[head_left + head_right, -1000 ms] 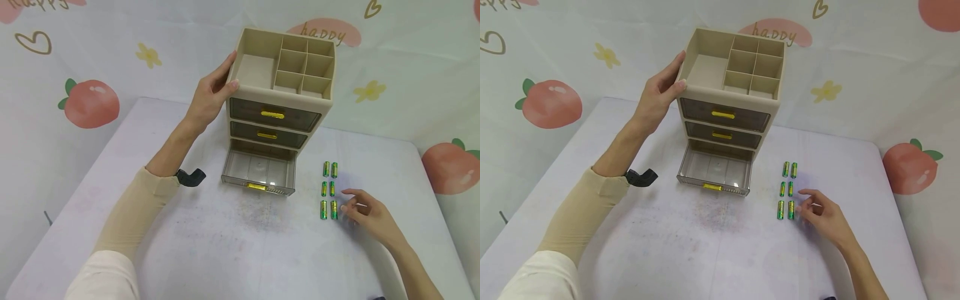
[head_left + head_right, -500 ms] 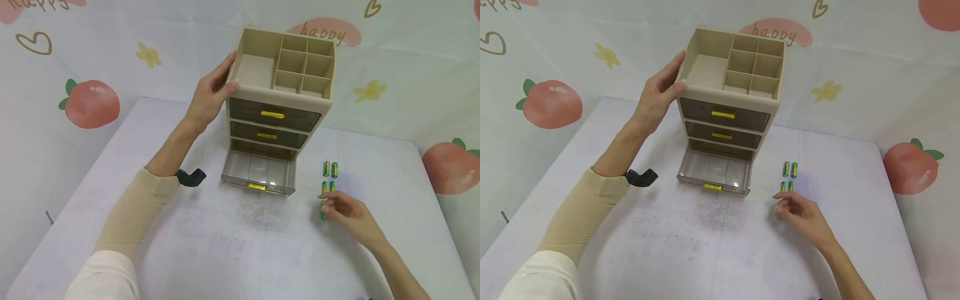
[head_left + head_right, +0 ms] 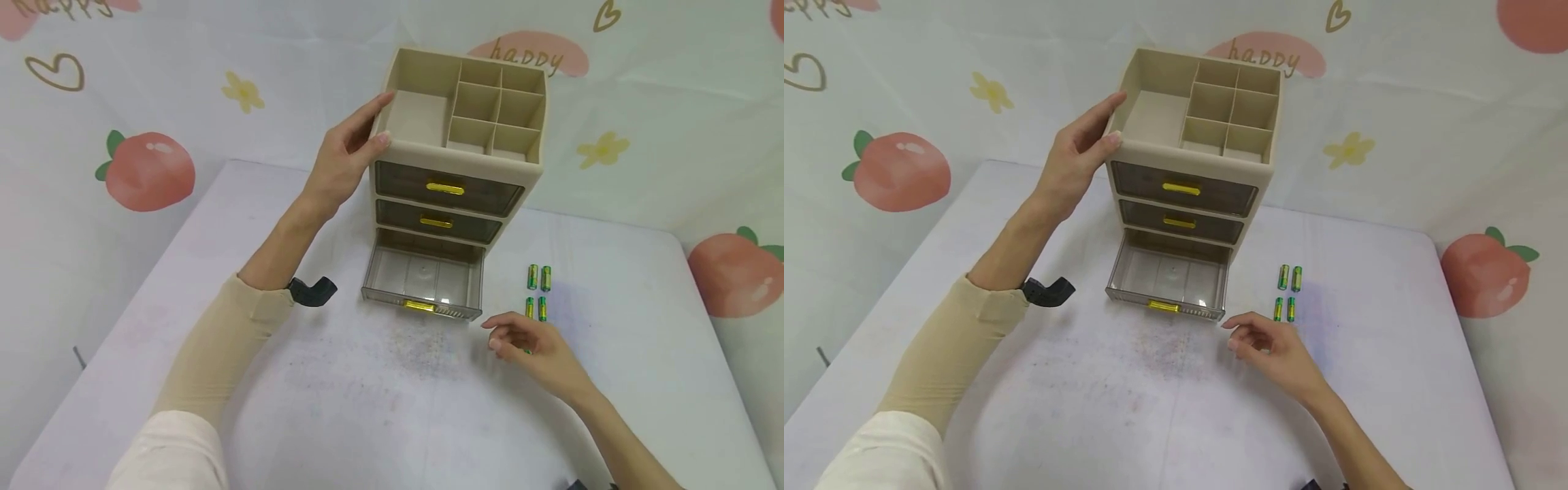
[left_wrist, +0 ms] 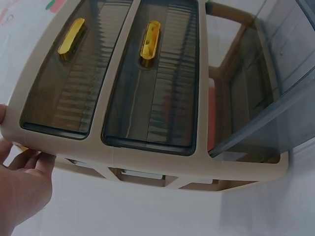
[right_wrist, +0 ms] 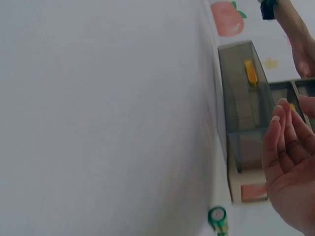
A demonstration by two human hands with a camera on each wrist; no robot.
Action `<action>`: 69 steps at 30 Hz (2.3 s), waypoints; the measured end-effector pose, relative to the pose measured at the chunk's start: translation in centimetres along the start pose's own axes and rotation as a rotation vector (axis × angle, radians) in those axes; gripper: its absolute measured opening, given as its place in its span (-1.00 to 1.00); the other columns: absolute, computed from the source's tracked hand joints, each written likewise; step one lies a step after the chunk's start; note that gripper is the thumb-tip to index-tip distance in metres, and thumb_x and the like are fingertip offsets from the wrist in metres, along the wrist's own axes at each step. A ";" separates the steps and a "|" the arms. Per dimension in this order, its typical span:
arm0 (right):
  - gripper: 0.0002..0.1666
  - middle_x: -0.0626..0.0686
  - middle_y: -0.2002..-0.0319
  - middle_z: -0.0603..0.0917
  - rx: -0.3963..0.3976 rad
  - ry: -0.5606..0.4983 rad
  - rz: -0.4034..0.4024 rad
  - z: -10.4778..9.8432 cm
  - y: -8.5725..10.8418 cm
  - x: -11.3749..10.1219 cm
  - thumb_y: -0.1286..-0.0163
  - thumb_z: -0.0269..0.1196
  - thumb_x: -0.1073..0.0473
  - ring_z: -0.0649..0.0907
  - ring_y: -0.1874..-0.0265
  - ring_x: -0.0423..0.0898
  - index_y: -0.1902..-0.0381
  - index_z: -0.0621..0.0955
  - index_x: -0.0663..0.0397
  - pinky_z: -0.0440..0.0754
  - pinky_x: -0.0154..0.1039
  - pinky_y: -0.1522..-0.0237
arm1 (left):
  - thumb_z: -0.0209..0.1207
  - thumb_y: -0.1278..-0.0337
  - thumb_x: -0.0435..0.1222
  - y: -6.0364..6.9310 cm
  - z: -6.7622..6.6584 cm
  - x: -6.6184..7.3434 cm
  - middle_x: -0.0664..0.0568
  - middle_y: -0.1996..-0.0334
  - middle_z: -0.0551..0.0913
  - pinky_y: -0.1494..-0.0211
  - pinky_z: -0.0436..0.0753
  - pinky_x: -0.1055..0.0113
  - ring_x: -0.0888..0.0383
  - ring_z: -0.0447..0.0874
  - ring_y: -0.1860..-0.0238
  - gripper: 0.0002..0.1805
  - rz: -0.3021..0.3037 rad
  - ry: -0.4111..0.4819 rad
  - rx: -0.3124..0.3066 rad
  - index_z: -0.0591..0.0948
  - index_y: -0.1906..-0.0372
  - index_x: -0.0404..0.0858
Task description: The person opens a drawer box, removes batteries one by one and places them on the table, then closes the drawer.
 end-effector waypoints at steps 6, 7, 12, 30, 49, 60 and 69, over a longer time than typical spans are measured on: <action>-0.75 0.12 0.44 0.62 -0.060 -0.066 -0.033 2.3 -1.1 -0.6 -0.40 0.24 0.40 0.60 0.49 0.01 -0.01 0.59 0.35 0.65 -0.24 0.39 | 0.06 -0.40 -0.48 -0.1 0.3 0.2 -0.05 -0.47 0.30 -0.47 0.26 0.30 0.10 0.22 -0.48 -0.43 0.005 0.025 -0.008 0.30 -0.47 -0.35; -0.76 0.16 0.42 0.62 -0.065 -0.074 -0.030 2.7 -1.2 -0.6 -0.40 0.23 0.40 0.60 0.49 0.01 -0.01 0.59 0.35 0.65 -0.23 0.40 | 0.06 -0.40 -0.48 -0.1 0.3 0.2 -0.06 -0.48 0.29 -0.47 0.25 0.31 0.11 0.21 -0.48 -0.42 0.003 0.029 -0.010 0.29 -0.47 -0.35; -0.76 0.29 0.36 0.63 -0.091 -0.117 0.054 4.8 -2.0 0.1 -0.44 0.23 0.31 0.60 0.50 -0.05 -0.01 0.60 0.34 0.65 -0.20 0.45 | 0.01 -0.41 -0.52 0.2 0.6 0.9 -0.10 -0.53 0.16 -0.51 0.16 0.34 0.23 0.12 -0.50 -0.39 -0.020 0.040 -0.022 0.19 -0.50 -0.39; -0.67 0.17 0.41 0.63 -0.129 -0.252 0.153 9.4 -4.5 0.8 -0.58 0.06 0.20 0.56 0.54 -0.17 -0.07 0.60 0.34 0.60 -0.32 0.47 | 0.00 -0.41 -0.52 0.9 0.9 2.3 -0.14 -0.54 0.13 -0.51 0.15 0.35 0.25 0.12 -0.50 -0.38 -0.025 0.029 -0.016 0.15 -0.50 -0.43; -0.43 0.02 0.39 0.62 -0.092 -0.483 0.492 10.9 -5.2 3.9 -0.57 0.03 -0.15 0.53 0.50 -0.14 -0.09 0.60 0.25 0.56 -0.33 0.40 | -0.01 -0.42 -0.52 0.9 1.0 2.3 -0.15 -0.54 0.09 -0.52 0.12 0.37 0.29 0.08 -0.51 -0.39 -0.015 0.020 -0.034 0.13 -0.50 -0.44; -0.34 -0.05 0.39 0.58 -0.106 -0.605 0.479 11.0 -5.8 3.7 -0.57 0.04 -0.14 0.50 0.46 -0.20 -0.23 0.53 0.36 0.51 -0.38 0.37 | -0.01 -0.42 -0.52 0.9 0.9 2.2 -0.13 -0.54 0.10 -0.52 0.12 0.37 0.29 0.08 -0.50 -0.39 -0.012 0.025 -0.036 0.14 -0.49 -0.45; -0.37 -0.03 0.41 0.57 -0.035 -0.675 0.483 10.3 -6.2 3.6 -0.55 0.10 -0.09 0.50 0.45 -0.19 -0.23 0.53 0.39 0.50 -0.41 0.38 | 0.00 -0.42 -0.52 0.7 0.6 1.8 -0.13 -0.55 0.09 -0.53 0.12 0.29 0.27 0.09 -0.50 -0.37 0.000 0.012 -0.031 0.13 -0.51 -0.40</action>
Point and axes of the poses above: each hand's wrist, its own y-axis away from the middle knuckle, its own z-axis out of the palm, x = y × z, the point moved 9 cm from there along -y, towards the middle knuckle
